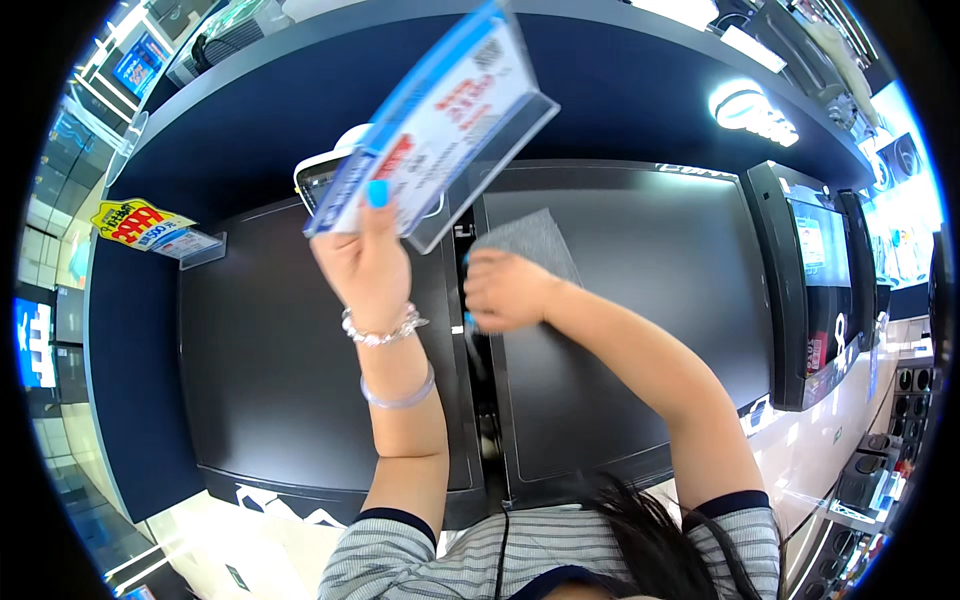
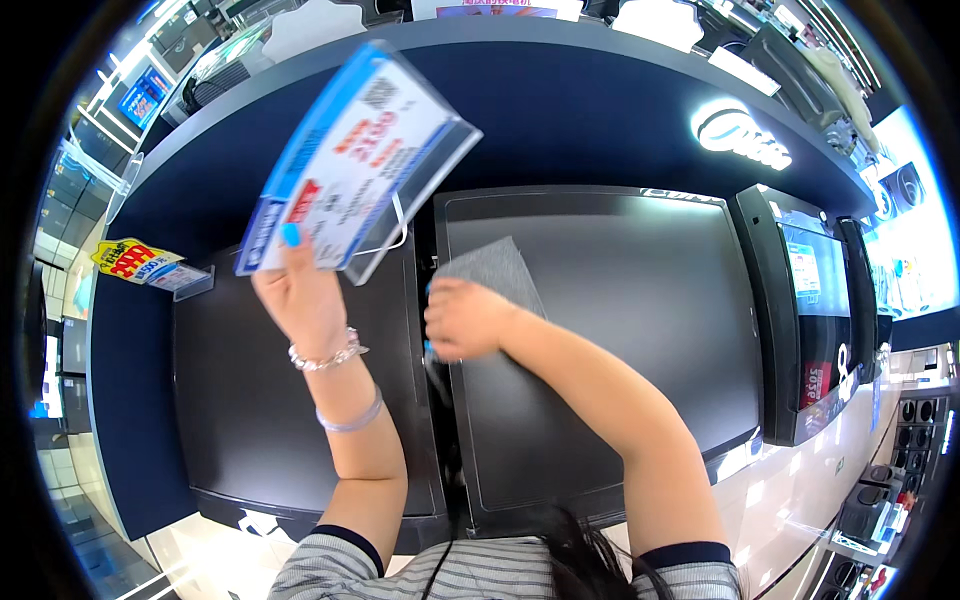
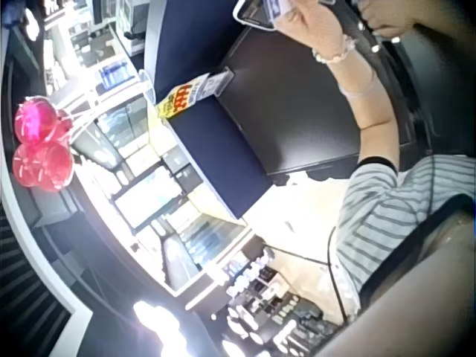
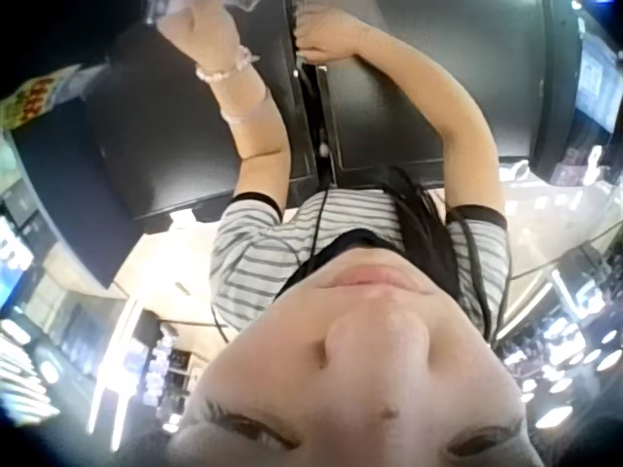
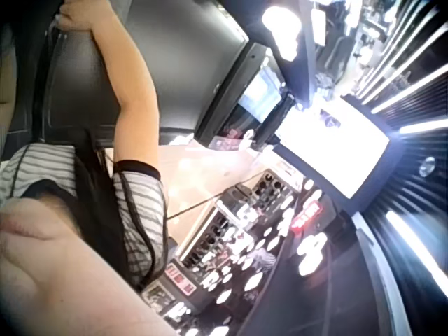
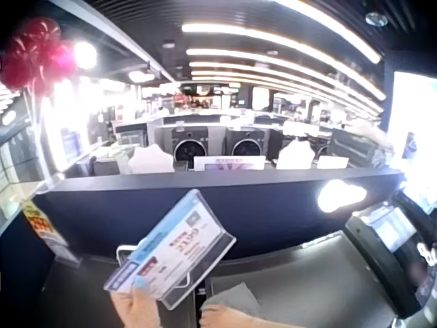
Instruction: The person wipes the surfaces of a washing machine and a display counter in an electronics store using a gray cloth. They move a plush toy and a price tag to clean underneath them, then wipe the top and front of the washing machine.
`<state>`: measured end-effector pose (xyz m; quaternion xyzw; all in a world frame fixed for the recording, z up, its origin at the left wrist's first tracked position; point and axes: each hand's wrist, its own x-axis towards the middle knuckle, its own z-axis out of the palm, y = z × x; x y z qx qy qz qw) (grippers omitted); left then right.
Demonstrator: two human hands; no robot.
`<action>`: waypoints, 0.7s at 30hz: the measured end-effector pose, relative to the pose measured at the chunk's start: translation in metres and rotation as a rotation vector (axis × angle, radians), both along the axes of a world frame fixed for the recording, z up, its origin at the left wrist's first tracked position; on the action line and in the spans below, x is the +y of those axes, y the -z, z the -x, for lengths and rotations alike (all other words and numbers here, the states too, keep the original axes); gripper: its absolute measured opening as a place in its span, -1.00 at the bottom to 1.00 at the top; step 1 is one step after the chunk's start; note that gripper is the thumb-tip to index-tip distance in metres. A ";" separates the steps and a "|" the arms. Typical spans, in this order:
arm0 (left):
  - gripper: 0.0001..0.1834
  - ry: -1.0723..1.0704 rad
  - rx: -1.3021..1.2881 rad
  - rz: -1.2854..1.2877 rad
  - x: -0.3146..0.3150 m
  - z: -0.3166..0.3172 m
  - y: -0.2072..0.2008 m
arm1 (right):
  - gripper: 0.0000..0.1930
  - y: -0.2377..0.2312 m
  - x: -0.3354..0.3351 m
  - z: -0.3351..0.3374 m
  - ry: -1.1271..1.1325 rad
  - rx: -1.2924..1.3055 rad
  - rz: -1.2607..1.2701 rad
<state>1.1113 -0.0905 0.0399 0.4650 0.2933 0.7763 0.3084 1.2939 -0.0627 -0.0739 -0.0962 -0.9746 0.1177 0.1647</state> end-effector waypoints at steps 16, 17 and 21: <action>-0.67 -0.160 -0.273 0.087 -0.011 0.052 -0.006 | -0.57 -0.005 0.133 -0.031 0.909 -0.190 0.104; -0.68 -0.165 -0.290 0.089 -0.012 0.050 -0.008 | -0.57 -0.003 0.135 -0.045 0.942 -0.177 0.085; -0.70 -0.118 -0.248 0.113 -0.014 0.038 -0.007 | -0.59 0.002 0.139 -0.129 1.065 -0.160 0.035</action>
